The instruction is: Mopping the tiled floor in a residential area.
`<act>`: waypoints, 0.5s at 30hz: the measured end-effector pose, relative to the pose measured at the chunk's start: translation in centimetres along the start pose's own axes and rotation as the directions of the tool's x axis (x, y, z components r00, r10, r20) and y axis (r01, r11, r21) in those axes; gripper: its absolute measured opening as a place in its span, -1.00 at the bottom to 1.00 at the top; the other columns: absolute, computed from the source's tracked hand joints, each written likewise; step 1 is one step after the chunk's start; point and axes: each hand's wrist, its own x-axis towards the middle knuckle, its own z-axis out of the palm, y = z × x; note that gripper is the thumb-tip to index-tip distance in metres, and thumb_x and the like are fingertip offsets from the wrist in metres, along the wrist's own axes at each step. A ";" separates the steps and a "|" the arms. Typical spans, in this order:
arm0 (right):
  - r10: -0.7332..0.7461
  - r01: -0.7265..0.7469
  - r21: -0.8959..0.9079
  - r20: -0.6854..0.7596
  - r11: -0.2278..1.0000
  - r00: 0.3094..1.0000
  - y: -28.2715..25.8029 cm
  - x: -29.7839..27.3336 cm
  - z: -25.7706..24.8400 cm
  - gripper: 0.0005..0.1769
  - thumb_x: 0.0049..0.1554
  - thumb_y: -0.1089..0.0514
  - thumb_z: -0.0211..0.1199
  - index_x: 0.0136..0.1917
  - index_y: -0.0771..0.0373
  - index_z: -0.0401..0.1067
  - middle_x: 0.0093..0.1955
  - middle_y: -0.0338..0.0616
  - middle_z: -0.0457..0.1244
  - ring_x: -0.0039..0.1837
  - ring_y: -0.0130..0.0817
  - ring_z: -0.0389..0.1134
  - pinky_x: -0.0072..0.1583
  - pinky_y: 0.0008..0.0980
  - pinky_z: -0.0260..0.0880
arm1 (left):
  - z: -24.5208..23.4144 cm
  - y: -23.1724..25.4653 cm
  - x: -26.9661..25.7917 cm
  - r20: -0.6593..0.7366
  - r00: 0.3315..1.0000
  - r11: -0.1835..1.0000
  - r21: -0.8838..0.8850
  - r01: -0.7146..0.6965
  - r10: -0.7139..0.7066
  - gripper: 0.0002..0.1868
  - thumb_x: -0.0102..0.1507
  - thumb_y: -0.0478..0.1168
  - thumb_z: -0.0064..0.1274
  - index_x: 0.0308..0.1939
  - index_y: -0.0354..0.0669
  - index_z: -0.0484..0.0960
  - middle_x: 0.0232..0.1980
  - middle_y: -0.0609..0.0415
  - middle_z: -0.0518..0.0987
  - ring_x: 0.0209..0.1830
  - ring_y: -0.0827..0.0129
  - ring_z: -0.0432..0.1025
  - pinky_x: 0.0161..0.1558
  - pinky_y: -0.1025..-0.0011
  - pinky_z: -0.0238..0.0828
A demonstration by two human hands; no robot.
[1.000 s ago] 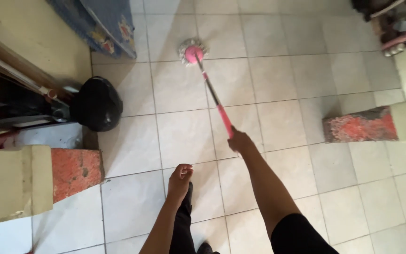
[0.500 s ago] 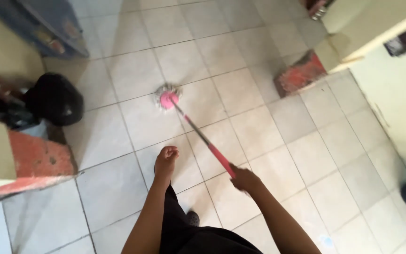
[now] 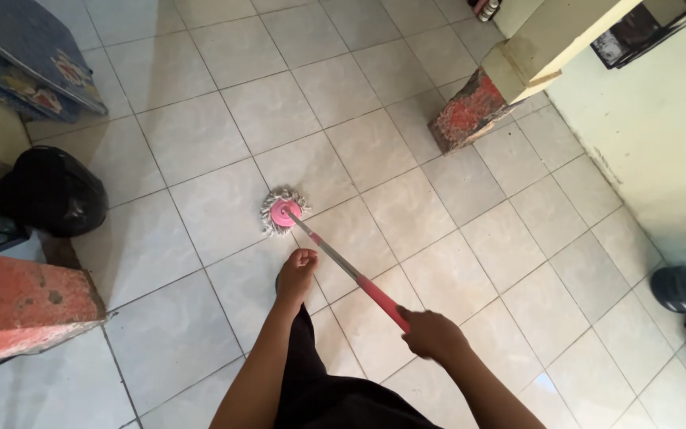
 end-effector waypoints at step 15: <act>-0.150 0.151 0.021 -0.019 0.988 0.988 -12.5 32.6 -22.0 -0.14 0.17 -0.09 0.19 0.65 0.00 -0.03 0.06 0.05 0.43 0.11 -0.07 0.47 0.18 -0.10 0.47 | -7.0 5.1 21.2 -0.159 0.954 0.966 0.013 0.260 -0.255 -0.69 0.32 -0.08 0.06 0.06 -0.13 0.62 0.00 0.09 0.68 0.01 0.38 0.55 0.03 0.38 0.44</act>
